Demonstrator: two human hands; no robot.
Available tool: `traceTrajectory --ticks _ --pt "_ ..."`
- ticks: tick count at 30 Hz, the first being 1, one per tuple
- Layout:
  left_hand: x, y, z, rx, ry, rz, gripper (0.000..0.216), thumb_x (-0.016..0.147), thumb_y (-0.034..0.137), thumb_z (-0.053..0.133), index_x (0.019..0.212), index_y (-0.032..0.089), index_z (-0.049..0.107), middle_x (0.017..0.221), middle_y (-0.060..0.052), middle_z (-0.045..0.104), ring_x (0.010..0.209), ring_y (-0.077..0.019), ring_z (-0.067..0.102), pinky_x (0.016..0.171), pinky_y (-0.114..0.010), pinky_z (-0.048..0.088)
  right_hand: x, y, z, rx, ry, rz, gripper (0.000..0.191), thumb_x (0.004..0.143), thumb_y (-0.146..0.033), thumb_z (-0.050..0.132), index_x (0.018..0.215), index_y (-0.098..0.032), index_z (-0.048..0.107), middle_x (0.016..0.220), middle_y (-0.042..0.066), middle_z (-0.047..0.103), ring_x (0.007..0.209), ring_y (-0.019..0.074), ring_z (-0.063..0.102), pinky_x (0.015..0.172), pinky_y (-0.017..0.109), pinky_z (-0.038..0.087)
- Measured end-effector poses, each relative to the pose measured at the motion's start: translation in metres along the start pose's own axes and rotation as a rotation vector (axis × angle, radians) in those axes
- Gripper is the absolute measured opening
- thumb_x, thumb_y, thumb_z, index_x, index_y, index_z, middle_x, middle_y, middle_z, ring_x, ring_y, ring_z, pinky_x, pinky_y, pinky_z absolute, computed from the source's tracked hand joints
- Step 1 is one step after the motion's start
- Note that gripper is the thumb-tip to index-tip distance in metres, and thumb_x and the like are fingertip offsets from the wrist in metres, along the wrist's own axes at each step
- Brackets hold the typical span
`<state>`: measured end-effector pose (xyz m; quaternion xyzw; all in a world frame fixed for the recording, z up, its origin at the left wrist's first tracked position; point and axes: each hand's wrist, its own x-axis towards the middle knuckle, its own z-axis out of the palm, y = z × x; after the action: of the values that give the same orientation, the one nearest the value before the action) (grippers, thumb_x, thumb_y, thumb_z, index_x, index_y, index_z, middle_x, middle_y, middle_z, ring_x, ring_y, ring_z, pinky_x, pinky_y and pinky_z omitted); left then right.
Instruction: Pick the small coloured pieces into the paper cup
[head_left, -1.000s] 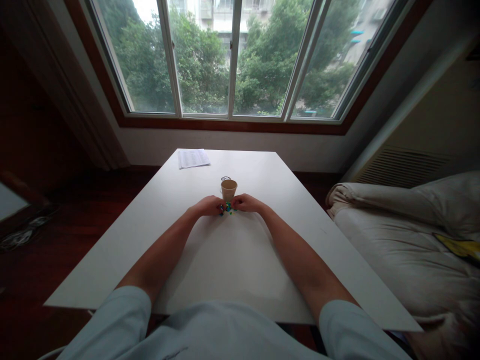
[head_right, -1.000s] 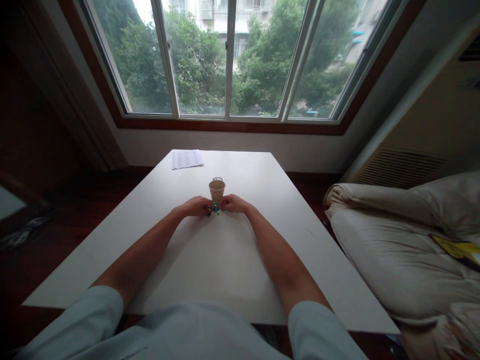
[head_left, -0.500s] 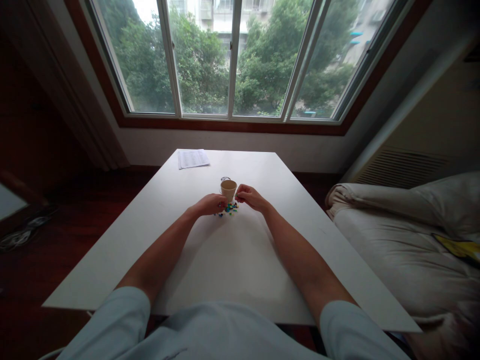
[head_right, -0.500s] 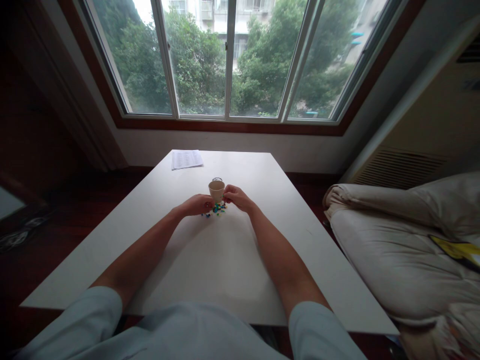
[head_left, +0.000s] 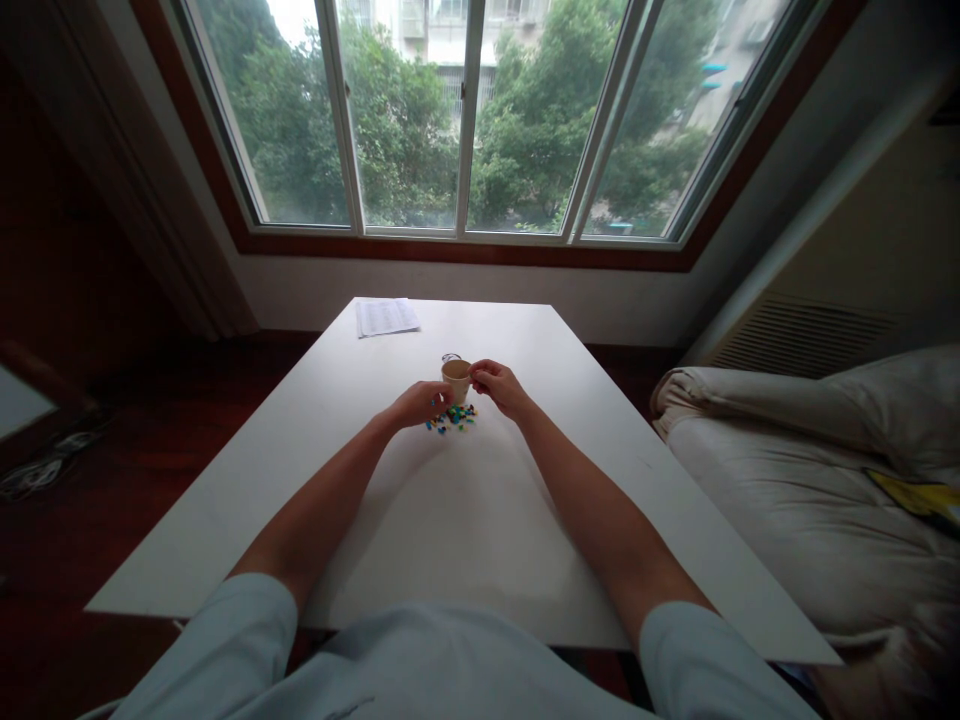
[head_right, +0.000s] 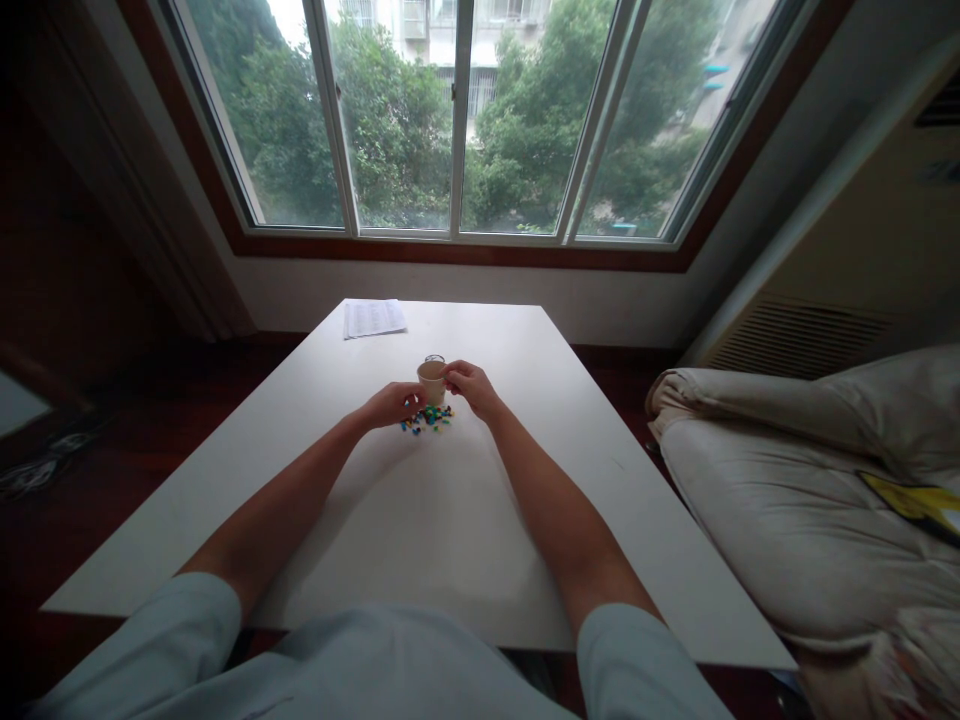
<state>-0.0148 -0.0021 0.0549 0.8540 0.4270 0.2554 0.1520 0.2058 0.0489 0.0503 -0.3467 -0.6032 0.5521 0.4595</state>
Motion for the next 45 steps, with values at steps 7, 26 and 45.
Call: traceTrajectory --ticks 7,26,45 --pt "0.002 -0.006 0.002 -0.111 0.181 -0.092 0.02 0.086 0.027 0.053 0.093 0.017 0.069 0.088 -0.002 0.07 0.073 -0.0121 0.057 0.069 -0.024 0.046 0.002 -0.001 0.003 0.036 0.079 -0.026 0.035 0.067 -0.039 0.075 0.095 -0.019 0.066 0.081 0.002 0.068 0.071 0.013 0.059 0.064 0.026 0.049" --pt "0.014 -0.013 0.021 -0.665 0.489 -0.227 0.043 0.081 0.023 0.061 0.123 0.019 0.067 0.113 -0.008 0.072 0.059 -0.0083 0.059 0.057 -0.024 0.049 0.009 0.026 -0.02 -0.006 0.228 0.009 0.026 0.07 -0.033 0.064 0.091 -0.018 0.068 0.08 0.004 0.07 0.067 0.0123 0.06 0.063 0.025 0.047" --pt "-0.001 0.003 0.019 0.074 0.345 -0.052 0.053 0.088 0.019 0.053 0.141 0.024 0.053 0.147 -0.008 0.05 0.086 -0.0144 0.066 0.08 -0.03 0.056 0.009 0.056 -0.037 -0.291 0.409 -0.053 0.027 0.071 -0.034 0.052 0.088 -0.017 0.066 0.071 0.003 0.065 0.061 0.0139 0.056 0.059 0.026 0.047"
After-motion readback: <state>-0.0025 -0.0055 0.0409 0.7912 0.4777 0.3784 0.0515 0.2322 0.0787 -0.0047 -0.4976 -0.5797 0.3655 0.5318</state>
